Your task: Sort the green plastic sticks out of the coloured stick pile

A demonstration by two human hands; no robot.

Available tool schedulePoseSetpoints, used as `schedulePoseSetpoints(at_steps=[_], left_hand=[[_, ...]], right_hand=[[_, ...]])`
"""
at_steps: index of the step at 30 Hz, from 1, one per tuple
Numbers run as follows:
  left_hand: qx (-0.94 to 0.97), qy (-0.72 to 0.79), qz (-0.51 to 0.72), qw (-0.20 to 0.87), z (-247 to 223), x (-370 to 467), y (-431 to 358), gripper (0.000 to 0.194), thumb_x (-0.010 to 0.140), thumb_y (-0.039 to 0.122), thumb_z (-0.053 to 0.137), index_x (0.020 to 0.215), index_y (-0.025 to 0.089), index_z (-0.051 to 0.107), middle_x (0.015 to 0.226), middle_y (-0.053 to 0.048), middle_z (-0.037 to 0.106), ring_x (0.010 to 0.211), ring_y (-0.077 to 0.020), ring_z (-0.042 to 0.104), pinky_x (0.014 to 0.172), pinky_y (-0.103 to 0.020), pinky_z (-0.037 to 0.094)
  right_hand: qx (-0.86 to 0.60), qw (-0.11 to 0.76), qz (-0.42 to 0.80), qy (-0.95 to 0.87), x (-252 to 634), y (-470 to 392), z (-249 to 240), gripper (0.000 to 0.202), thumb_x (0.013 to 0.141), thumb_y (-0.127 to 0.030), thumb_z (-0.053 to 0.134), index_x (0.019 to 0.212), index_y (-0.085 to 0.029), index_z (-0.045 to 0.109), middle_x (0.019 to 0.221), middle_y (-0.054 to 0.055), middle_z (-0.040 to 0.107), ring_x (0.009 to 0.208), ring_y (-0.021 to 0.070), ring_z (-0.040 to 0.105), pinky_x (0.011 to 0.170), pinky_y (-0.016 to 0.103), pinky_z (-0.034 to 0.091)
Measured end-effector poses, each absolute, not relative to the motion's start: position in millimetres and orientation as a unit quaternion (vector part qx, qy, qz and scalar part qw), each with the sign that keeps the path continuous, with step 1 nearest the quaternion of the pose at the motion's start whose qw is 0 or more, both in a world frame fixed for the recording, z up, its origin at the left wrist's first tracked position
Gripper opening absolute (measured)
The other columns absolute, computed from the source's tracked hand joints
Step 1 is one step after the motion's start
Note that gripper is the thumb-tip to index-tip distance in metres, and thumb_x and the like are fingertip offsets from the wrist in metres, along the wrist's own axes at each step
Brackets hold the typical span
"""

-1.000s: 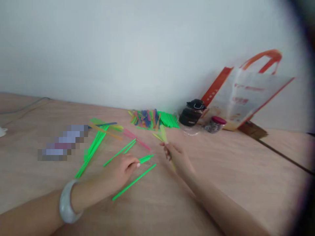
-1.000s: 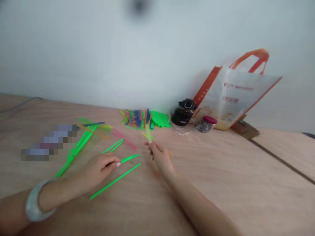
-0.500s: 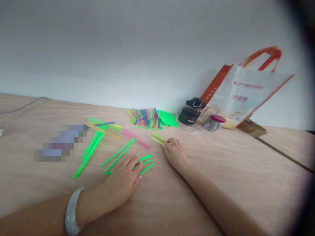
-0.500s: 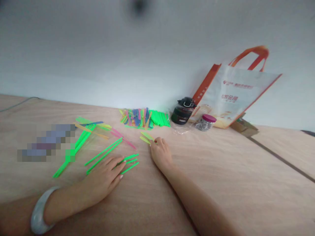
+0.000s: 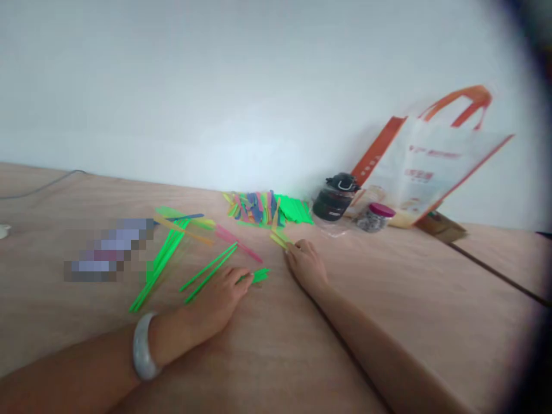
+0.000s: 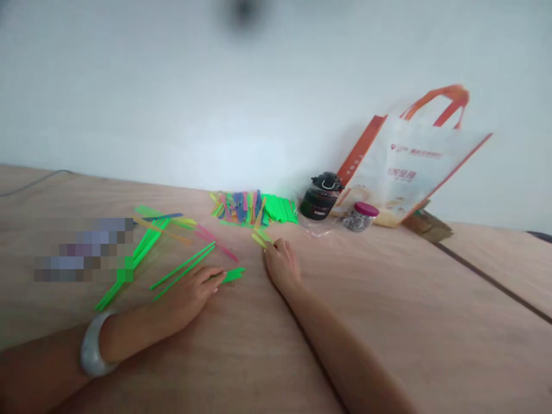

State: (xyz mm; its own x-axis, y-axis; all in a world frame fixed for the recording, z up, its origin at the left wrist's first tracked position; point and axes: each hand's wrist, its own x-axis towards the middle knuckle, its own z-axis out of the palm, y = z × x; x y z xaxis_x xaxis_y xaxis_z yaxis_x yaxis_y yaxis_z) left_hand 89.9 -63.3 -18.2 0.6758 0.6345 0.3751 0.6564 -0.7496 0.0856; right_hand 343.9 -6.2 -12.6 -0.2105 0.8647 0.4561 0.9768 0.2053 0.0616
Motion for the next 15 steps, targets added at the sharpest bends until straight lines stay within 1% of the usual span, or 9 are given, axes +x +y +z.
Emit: schedulePoseSetpoints(at_steps=[3,6,10,15], left_hand=[[-0.889,-0.402,-0.207,0.064,-6,81,-57,0.031,0.092,0.015,0.038,0.120,0.015,0.050,0.120,-0.010,0.055,0.112,-0.0214,0.050,0.094,-0.039,0.042],[-0.858,-0.467,-0.193,0.090,5,66,-46,0.028,0.092,0.020,0.041,0.117,0.014,0.053,0.112,-0.012,0.057,0.107,-0.0233,0.052,0.091,-0.041,0.043],[-0.854,-0.483,-0.171,0.086,7,50,-34,0.025,0.092,0.021,0.040,0.110,0.016,0.057,0.101,-0.009,0.060,0.098,-0.0219,0.054,0.087,-0.039,0.043],[-0.858,-0.478,-0.186,0.036,1,46,-28,0.029,0.094,0.023,0.036,0.099,0.015,0.063,0.088,-0.008,0.060,0.085,-0.0205,0.056,0.079,-0.036,0.044]], right_hand=[[-0.573,0.211,-0.164,-0.774,339,-13,-11,0.028,0.090,-0.027,0.042,0.097,-0.019,0.067,0.091,0.011,0.059,0.084,0.0207,0.051,0.075,0.032,0.043],[-0.536,0.239,-0.139,-0.797,330,-23,-8,0.028,0.090,-0.027,0.041,0.092,-0.020,0.068,0.090,0.010,0.060,0.085,0.0202,0.052,0.078,0.033,0.044],[-0.505,0.215,-0.101,-0.830,318,-36,-4,0.029,0.090,-0.025,0.041,0.082,-0.019,0.068,0.086,0.009,0.061,0.084,0.0195,0.053,0.078,0.032,0.044],[-0.464,0.206,-0.063,-0.859,309,-48,-1,0.029,0.090,-0.025,0.041,0.084,-0.018,0.068,0.086,0.008,0.062,0.085,0.0186,0.055,0.079,0.032,0.045]])
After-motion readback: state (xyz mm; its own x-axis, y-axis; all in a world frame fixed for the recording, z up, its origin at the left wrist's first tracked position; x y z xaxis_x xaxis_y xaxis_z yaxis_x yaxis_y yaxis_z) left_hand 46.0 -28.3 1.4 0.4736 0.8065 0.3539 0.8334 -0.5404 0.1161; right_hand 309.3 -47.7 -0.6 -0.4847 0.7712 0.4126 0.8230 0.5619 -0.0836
